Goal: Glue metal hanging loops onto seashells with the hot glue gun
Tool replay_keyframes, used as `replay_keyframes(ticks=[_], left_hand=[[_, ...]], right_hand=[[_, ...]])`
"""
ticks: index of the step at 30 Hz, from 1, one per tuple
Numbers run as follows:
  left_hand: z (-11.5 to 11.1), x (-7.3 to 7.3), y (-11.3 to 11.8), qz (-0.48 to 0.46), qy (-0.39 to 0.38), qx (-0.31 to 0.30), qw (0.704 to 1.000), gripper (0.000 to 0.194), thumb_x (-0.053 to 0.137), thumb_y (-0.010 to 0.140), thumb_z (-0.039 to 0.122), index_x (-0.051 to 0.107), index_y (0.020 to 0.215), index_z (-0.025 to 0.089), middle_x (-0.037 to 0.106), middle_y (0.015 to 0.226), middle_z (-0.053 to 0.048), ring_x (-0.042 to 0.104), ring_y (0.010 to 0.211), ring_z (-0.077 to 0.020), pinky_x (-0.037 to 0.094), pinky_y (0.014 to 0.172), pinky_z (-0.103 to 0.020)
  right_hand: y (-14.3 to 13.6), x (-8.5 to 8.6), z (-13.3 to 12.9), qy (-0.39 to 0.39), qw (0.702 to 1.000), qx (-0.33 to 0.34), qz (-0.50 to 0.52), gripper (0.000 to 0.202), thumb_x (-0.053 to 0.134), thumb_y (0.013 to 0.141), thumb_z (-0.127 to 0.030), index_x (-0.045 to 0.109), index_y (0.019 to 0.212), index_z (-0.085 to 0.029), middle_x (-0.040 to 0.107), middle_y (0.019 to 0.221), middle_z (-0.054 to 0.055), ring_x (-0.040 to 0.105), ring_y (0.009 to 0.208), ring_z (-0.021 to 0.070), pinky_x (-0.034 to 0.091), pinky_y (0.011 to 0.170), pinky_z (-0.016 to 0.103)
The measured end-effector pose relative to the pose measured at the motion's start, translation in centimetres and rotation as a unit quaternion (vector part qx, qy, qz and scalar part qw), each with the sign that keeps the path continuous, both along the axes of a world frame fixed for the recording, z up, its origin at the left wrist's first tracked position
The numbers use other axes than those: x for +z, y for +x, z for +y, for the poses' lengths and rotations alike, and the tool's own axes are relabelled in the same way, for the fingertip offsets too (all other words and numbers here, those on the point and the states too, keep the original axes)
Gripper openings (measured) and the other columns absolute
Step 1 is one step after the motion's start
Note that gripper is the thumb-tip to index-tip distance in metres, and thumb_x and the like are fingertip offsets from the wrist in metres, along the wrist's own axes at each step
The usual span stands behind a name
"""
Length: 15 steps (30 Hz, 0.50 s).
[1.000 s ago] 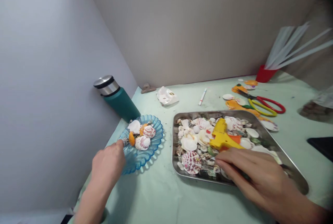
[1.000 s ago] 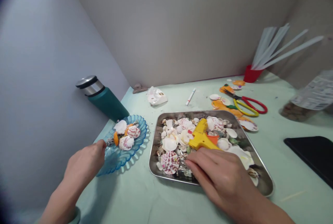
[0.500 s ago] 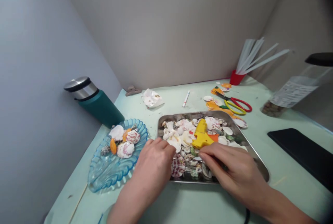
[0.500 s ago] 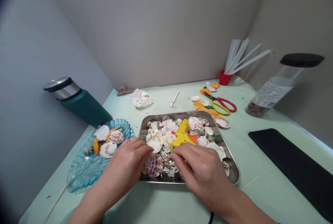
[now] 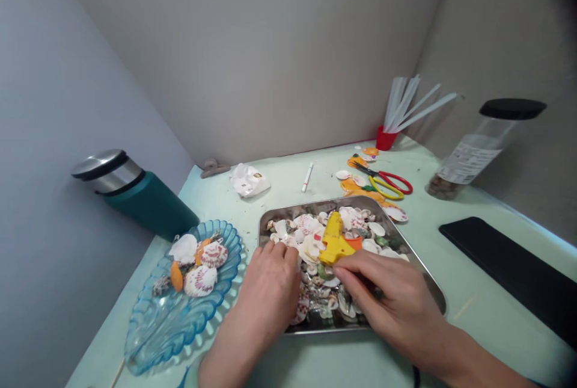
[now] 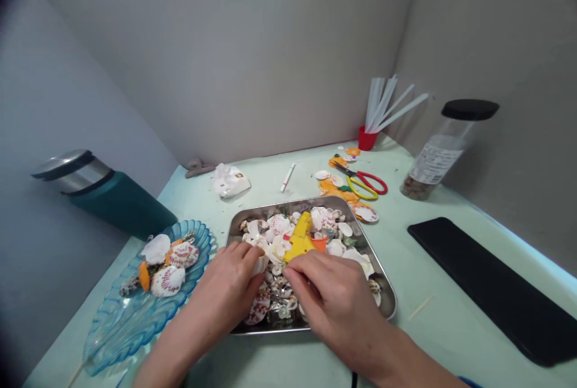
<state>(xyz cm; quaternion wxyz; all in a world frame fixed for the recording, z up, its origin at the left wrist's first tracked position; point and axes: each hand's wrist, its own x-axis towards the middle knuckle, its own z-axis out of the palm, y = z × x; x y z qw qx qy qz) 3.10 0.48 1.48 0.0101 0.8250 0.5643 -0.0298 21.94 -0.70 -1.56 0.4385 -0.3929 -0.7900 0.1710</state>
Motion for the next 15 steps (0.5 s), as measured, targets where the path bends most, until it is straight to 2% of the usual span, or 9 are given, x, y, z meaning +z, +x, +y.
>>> replay_keyframes(ticks=[2,4,8,10,12,14,15], left_hand=[[-0.3,-0.1,-0.3,-0.024,-0.008,0.003,1.0,0.019,0.044,0.085,0.012,0.062,0.09,0.015,0.068,0.09,-0.012,0.062,0.086,-0.0271,0.047,0.075,-0.039],[-0.6,-0.2,-0.7,-0.062,-0.005,0.037,0.997,0.022,0.041,0.086,0.011,0.062,0.092,0.015,0.069,0.088,-0.011,0.063,0.084,-0.0265,0.048,0.073,-0.038],[-1.0,-0.1,-1.7,-0.214,0.016,0.108,0.971,0.023,0.042,0.088,0.014,0.058,0.103,0.018,0.07,0.091,-0.01,0.065,0.087,-0.024,0.048,0.076,-0.036],[-1.1,-0.1,-2.0,-0.335,-0.021,0.121,0.934,0.019,0.046,0.087,0.018,0.056,0.103,0.02,0.071,0.087,-0.006,0.066,0.082,-0.0205,0.048,0.074,-0.032],[-1.2,0.0,-2.0,-0.463,-0.094,0.144,0.869,0.018,0.05,0.085,0.023,0.055,0.102,0.02,0.07,0.079,-0.002,0.065,0.072,-0.0169,0.047,0.066,-0.027],[-1.1,0.1,-1.8,-0.553,-0.161,0.166,0.8,0.02,0.054,0.083,0.026,0.053,0.102,0.019,0.068,0.072,0.0,0.062,0.063,-0.014,0.046,0.059,-0.024],[-1.1,0.0,-1.6,-0.571,-0.178,0.171,0.783,0.021,0.055,0.082,0.026,0.053,0.102,0.019,0.067,0.071,0.001,0.061,0.061,-0.0134,0.045,0.057,-0.023]], right_hand=[[0.0,0.0,0.0,0.0,1.0,0.0,0.001,0.01,0.055,0.09,-0.016,0.063,0.085,-0.019,0.066,0.072,0.0,0.061,0.062,0.0122,0.043,0.061,0.024],[0.0,-0.1,0.0,0.004,1.0,0.002,0.003,0.01,0.054,0.091,-0.016,0.063,0.085,-0.019,0.066,0.073,0.001,0.061,0.062,0.0122,0.043,0.061,0.024],[0.1,-0.1,0.0,0.008,1.0,0.005,-0.004,0.011,0.053,0.091,-0.016,0.063,0.087,-0.018,0.066,0.074,0.001,0.061,0.063,0.0129,0.043,0.062,0.025],[0.0,0.0,0.0,0.012,1.0,0.006,-0.003,0.011,0.053,0.091,-0.016,0.063,0.087,-0.018,0.067,0.075,0.002,0.062,0.064,0.0132,0.044,0.062,0.024],[-0.1,0.2,0.0,0.016,1.0,0.008,0.002,0.011,0.052,0.091,-0.016,0.063,0.09,-0.018,0.067,0.077,0.002,0.063,0.066,0.0134,0.045,0.062,0.024],[-0.1,0.4,0.1,0.005,1.0,0.013,0.001,0.011,0.051,0.091,-0.016,0.062,0.094,-0.018,0.067,0.079,0.003,0.062,0.068,0.0139,0.046,0.064,0.024],[-0.1,0.4,0.1,-0.005,1.0,0.017,-0.004,0.011,0.051,0.092,-0.017,0.061,0.095,-0.018,0.067,0.081,0.003,0.062,0.068,0.0142,0.046,0.064,0.025]])
